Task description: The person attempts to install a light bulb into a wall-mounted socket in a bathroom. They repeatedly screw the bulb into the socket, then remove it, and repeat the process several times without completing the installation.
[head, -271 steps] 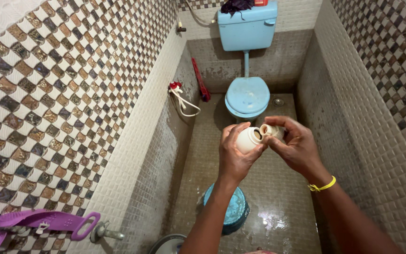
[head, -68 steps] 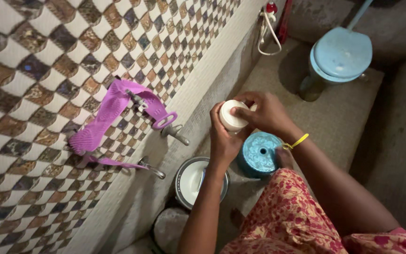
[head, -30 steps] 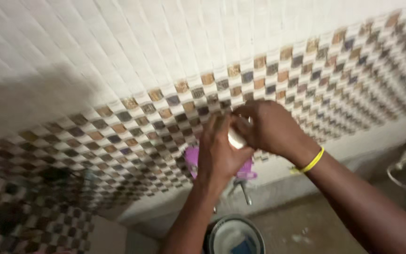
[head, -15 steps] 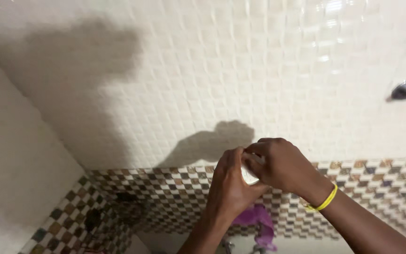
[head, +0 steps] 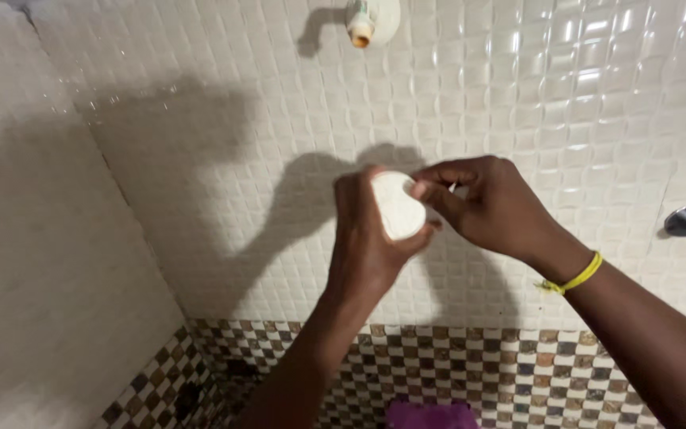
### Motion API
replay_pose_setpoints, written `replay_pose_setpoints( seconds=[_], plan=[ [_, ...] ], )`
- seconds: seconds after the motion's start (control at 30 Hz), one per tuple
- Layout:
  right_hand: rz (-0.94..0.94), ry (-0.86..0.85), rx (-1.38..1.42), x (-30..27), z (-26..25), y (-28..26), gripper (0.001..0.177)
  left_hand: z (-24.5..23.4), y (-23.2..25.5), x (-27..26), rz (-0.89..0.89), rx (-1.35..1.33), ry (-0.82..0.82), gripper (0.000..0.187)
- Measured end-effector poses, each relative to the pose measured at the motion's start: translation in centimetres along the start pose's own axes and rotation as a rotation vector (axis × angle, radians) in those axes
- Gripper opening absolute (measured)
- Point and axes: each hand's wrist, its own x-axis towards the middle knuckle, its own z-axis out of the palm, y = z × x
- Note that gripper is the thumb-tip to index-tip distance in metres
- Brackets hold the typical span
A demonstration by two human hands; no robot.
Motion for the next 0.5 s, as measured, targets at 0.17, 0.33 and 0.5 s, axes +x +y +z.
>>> replay_pose_setpoints(
  seconds=[0.17,0.33,0.5],
  plan=[
    [-0.063,0.038,0.155,3.2,-0.6,-2.1,0.035,-1.0,-0.6,2.9,-0.058,-0.261,0.183,0.091],
    [0.13,-0.056,0.521,5.0,0.6,-3.2,0.038,-0.2,-1.6,4.6,-0.114,-0.555,0.279,0.096],
    [0.039,0.05,0.643,6.2,1.5,-3.4,0.034,-1.0,-1.7,6.1,-0.155,-0.732,0.234,0.096]
  ],
)
